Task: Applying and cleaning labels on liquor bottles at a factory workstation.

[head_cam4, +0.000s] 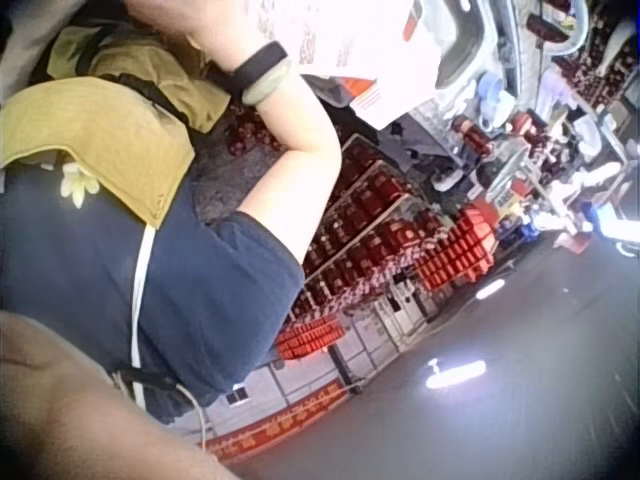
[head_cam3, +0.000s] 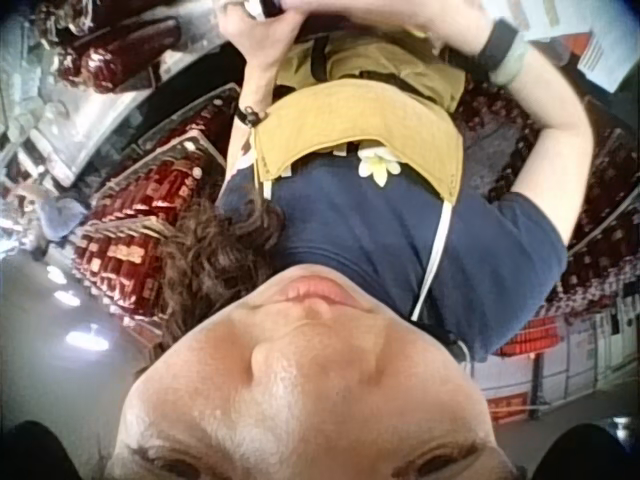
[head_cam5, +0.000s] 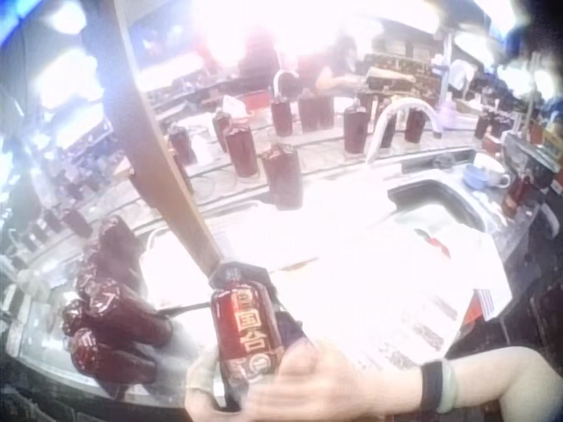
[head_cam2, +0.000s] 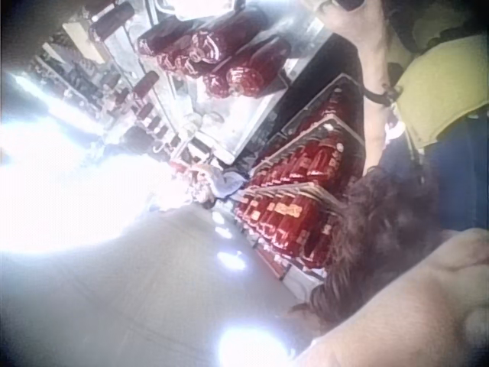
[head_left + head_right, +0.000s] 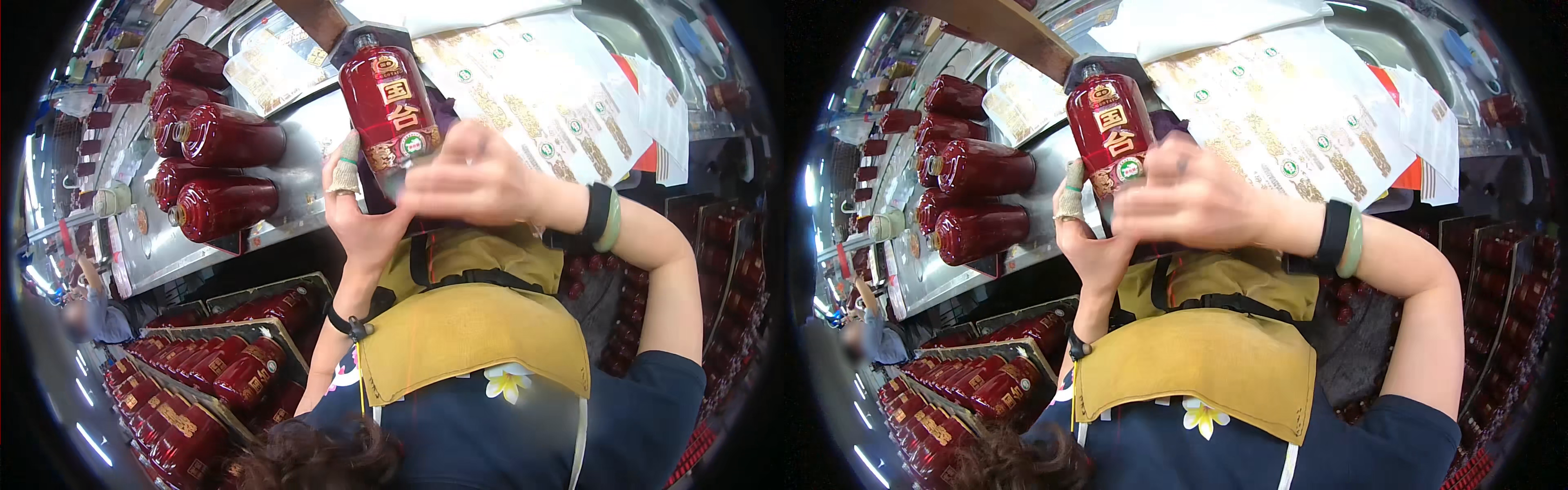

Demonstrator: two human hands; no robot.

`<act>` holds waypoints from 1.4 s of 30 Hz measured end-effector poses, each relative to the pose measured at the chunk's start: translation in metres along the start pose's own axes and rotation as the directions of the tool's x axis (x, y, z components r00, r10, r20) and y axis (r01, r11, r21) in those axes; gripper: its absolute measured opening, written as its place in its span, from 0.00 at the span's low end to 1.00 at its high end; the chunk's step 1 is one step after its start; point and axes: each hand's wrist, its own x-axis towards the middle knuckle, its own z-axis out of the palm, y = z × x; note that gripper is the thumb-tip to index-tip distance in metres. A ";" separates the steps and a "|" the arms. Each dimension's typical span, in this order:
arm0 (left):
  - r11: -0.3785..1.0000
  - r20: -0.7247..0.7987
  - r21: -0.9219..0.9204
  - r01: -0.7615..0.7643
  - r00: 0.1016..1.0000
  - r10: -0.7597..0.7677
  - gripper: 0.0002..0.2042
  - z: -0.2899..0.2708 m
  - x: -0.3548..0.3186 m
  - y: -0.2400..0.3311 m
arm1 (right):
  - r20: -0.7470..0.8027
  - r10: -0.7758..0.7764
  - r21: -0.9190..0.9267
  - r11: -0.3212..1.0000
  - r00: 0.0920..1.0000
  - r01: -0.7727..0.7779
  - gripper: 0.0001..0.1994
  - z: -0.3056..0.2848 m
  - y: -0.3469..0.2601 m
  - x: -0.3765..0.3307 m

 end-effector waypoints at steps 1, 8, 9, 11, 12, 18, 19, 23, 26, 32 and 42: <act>1.000 -0.002 -0.003 0.001 1.000 -0.001 0.41 0.001 0.000 -0.004 | 0.045 -0.099 0.093 0.991 0.994 0.094 0.08 -0.001 -0.012 0.000; 0.993 0.025 -0.111 0.032 0.999 -0.029 0.46 0.001 -0.007 -0.011 | -0.008 0.037 -0.062 0.997 0.999 -0.037 0.08 -0.004 0.005 -0.004; 0.977 0.022 -0.191 0.097 0.995 -0.094 0.46 0.003 -0.010 -0.012 | 0.023 -0.082 0.059 0.995 0.996 0.081 0.08 -0.001 -0.009 -0.006; 0.977 0.060 -0.170 0.125 0.991 -0.117 0.46 0.002 -0.007 -0.009 | 0.141 -0.024 0.233 0.972 0.990 -0.010 0.08 -0.009 -0.012 0.003; 0.997 0.052 -0.058 0.051 0.997 -0.048 0.46 -0.002 0.001 0.002 | 0.064 0.132 0.184 0.973 0.989 -0.142 0.09 -0.005 0.000 0.006; 0.999 -0.006 -0.013 -0.050 0.999 0.050 0.46 0.002 -0.002 -0.003 | 0.044 0.103 0.038 0.994 0.994 -0.105 0.11 0.003 0.000 -0.004; 0.999 0.020 0.028 -0.036 0.999 0.036 0.44 -0.002 -0.001 0.001 | 0.097 -0.003 0.173 0.985 0.995 -0.014 0.10 -0.008 -0.013 -0.001; 0.999 0.071 -0.044 -0.005 0.997 0.008 0.47 -0.007 -0.004 -0.007 | -0.134 0.356 0.074 0.934 0.925 -0.349 0.10 0.003 0.032 0.011; 1.000 0.074 -0.016 -0.014 0.997 0.015 0.48 -0.003 -0.004 0.000 | -0.091 0.175 -0.110 0.977 0.980 -0.185 0.09 0.001 0.023 -0.001; 0.995 0.078 0.076 -0.066 0.995 0.060 0.49 -0.008 0.001 -0.001 | -0.136 0.394 0.075 0.919 0.909 -0.387 0.11 -0.002 0.029 0.011; 0.998 0.047 0.057 -0.039 0.998 0.036 0.51 -0.003 0.002 0.008 | -0.194 0.284 -0.117 0.944 0.939 -0.310 0.10 -0.003 0.038 0.008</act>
